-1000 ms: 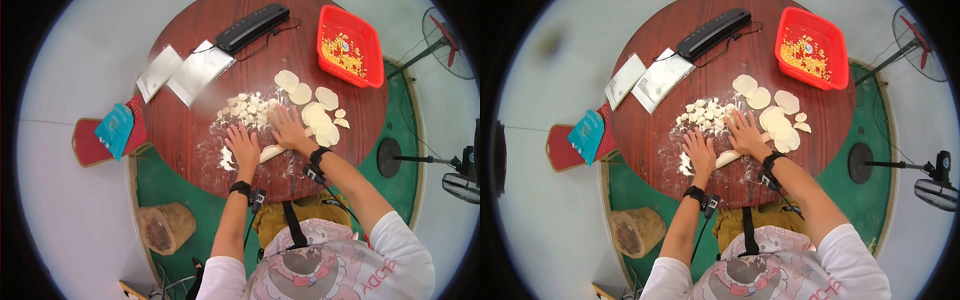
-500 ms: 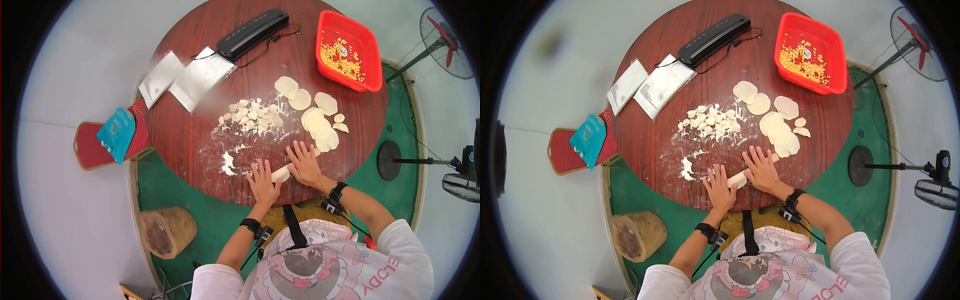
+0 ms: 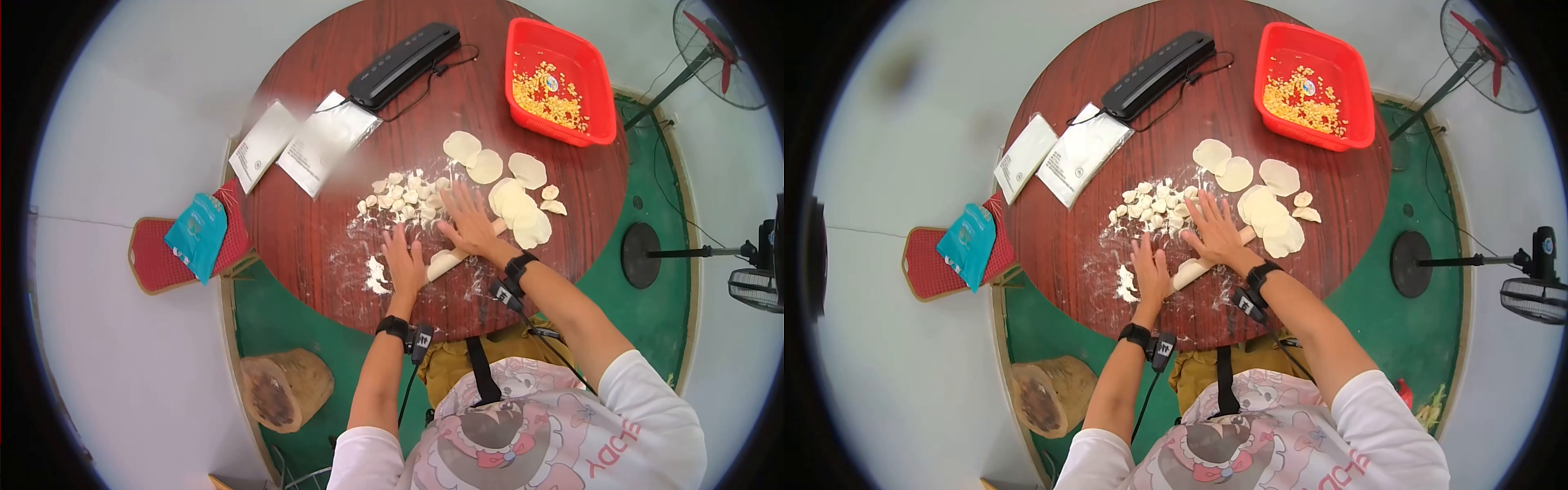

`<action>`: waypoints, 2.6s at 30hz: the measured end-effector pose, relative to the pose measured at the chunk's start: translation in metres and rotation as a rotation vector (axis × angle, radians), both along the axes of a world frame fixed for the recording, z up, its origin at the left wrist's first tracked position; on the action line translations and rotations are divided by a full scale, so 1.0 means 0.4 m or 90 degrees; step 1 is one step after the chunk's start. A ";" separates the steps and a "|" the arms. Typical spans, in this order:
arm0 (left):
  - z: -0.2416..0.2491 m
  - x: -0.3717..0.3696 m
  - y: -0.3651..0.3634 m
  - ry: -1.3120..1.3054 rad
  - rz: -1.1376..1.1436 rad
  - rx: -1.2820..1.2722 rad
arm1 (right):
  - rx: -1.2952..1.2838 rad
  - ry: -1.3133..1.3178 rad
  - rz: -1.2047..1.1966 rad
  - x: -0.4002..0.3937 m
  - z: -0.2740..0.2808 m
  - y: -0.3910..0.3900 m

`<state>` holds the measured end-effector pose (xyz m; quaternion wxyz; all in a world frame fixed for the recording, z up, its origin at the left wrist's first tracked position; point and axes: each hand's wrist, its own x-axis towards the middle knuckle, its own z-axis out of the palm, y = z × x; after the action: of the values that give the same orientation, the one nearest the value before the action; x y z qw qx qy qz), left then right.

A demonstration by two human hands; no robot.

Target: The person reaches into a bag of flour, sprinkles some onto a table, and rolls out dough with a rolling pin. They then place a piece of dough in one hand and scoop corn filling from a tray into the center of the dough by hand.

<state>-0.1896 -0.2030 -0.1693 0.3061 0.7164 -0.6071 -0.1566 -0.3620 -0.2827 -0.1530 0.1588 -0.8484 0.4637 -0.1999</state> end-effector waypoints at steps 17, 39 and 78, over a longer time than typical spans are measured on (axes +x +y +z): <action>0.043 -0.024 0.068 0.036 -0.154 0.159 | -0.095 0.156 0.207 -0.171 0.010 0.209; 0.022 -0.074 -0.012 0.087 -0.152 0.316 | 0.001 -0.028 0.100 -0.432 0.074 0.326; 0.010 -0.135 0.175 -0.311 -0.044 0.076 | -0.011 0.135 0.063 -0.225 -0.012 0.272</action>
<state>-0.2434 -0.1330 -0.1654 0.1021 0.7286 -0.6769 -0.0250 -0.4520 -0.1739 -0.1578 0.1114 -0.8881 0.4334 -0.1050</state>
